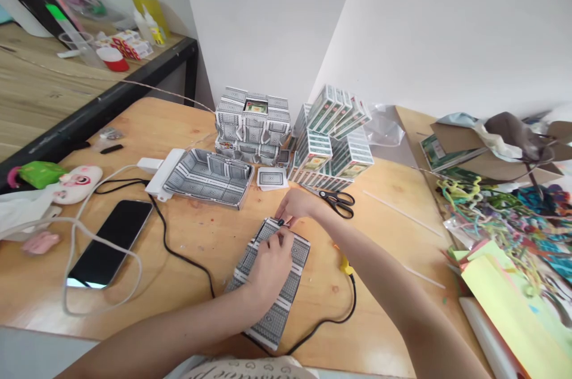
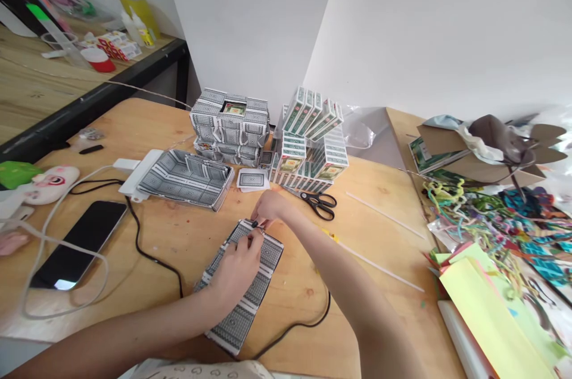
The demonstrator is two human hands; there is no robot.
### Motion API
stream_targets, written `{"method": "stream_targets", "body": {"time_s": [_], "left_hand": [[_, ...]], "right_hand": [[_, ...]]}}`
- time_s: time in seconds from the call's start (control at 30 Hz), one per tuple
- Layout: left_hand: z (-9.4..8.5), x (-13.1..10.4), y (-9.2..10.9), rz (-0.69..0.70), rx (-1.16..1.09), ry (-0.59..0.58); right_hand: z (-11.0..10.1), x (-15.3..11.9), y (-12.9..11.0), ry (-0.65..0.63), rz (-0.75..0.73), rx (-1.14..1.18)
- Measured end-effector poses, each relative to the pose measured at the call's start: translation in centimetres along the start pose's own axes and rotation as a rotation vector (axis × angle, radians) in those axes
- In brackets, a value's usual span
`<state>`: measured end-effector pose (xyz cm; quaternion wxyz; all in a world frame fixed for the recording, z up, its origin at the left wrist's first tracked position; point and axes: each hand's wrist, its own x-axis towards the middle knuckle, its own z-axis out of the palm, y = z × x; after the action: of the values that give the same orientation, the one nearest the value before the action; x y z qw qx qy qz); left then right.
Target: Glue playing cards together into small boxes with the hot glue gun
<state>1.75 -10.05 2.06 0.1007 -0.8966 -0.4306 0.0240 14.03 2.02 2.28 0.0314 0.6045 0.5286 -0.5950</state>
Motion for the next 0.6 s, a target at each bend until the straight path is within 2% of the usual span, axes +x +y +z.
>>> {"method": "stream_targets", "body": {"time_s": [0.33, 0.6], "left_hand": [[-0.2, 0.4, 0.6, 0.029, 0.152, -0.053], [0.8, 1.8, 1.2, 0.001, 0.143, -0.045]], "right_hand": [[-0.8, 1.0, 0.0, -0.108, 0.044, 0.03], [-2.3, 0.7, 0.0, -0.175, -0.008, 0.005]]}}
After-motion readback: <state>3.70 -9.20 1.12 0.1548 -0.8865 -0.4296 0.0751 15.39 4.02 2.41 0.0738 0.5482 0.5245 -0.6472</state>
